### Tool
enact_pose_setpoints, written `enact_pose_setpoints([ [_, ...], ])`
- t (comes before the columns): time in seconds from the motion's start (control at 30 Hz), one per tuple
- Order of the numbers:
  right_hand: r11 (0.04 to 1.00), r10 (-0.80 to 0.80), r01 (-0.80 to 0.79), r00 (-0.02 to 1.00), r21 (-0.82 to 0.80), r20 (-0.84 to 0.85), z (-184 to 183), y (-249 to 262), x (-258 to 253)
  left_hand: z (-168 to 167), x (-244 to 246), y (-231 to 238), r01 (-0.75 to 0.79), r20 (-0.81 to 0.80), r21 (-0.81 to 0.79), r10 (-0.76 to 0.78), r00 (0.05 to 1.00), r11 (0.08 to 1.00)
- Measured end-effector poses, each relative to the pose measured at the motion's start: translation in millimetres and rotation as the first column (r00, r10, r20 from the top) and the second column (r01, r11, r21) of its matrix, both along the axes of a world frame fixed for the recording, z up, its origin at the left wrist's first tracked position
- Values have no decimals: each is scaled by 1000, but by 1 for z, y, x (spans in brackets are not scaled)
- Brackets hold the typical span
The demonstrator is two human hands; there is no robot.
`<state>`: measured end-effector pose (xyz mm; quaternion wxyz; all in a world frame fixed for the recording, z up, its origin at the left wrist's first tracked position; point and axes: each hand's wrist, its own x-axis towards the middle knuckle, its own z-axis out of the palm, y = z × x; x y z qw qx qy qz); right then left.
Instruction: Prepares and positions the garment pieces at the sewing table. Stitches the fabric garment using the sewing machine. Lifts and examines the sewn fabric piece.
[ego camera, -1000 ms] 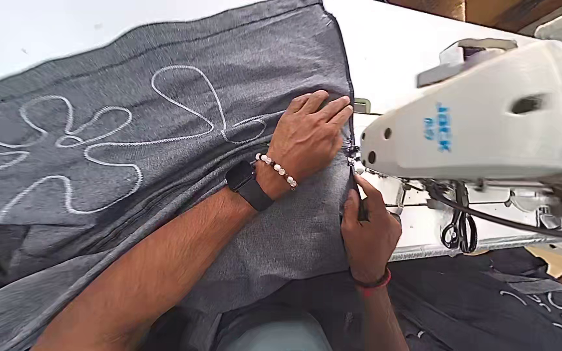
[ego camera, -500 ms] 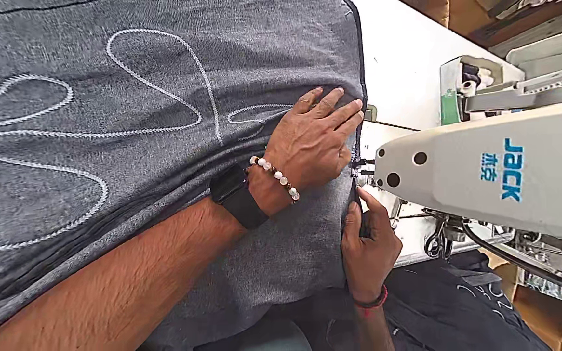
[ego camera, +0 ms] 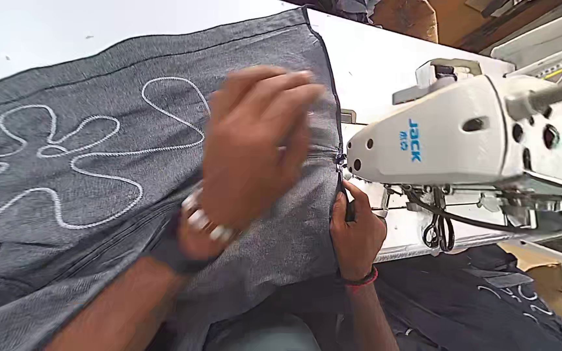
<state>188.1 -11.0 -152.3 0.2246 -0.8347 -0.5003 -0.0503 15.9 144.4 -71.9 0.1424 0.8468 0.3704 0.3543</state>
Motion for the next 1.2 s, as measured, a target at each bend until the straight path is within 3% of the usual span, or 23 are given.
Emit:
enact_pose_setpoints([
  [0.07,1000,10,-11,1000,20,29,0,-1,0,8,-43,-47,-193,41,-46,195,980,980],
  [0.13,1000,21,-22,997,20,76,0,-1,1,-6,-78,-106,-385,-163,-128,364,917,914],
  [0.23,998,63,-60,994,-29,86,0,-11,-2,-47,-117,-162,-561,-580,-201,363,729,803],
  [0.3,990,90,-78,991,-119,100,-1,-25,-5,-72,-144,-150,-590,-638,-173,366,677,789],
  [0.37,978,119,-95,985,-187,122,-5,-36,-5,-82,-169,-103,-523,-611,-113,356,707,845],
  [0.47,969,147,-118,982,-218,121,-9,-45,-7,-84,-204,8,-296,-646,-96,167,745,950],
  [0.57,960,169,-150,983,-235,66,-6,-46,-13,-61,-188,81,-126,-734,-83,25,679,989],
  [0.63,967,190,-195,981,-166,-49,4,-49,-8,-26,-133,63,-112,-761,-37,45,647,993],
  [0.7,989,150,-148,979,22,-135,15,-54,13,-4,-57,17,-17,-607,-46,-15,795,999],
  [0.77,995,63,-50,988,91,-144,25,-54,44,-15,8,-20,162,-317,-168,-209,925,972],
  [0.83,996,64,-56,989,69,-130,28,-52,77,-48,43,-38,316,-165,-173,-343,925,933],
  [0.9,989,149,-149,979,15,-136,27,-49,101,-74,47,-38,386,-248,-83,-394,885,919],
  [1.03,951,306,-309,945,-6,-118,17,-33,88,-82,30,-31,484,-359,-12,-456,815,875],
  [1.2,956,257,-249,966,158,-32,3,-10,45,-82,30,-28,469,-359,-62,-459,813,881],
])
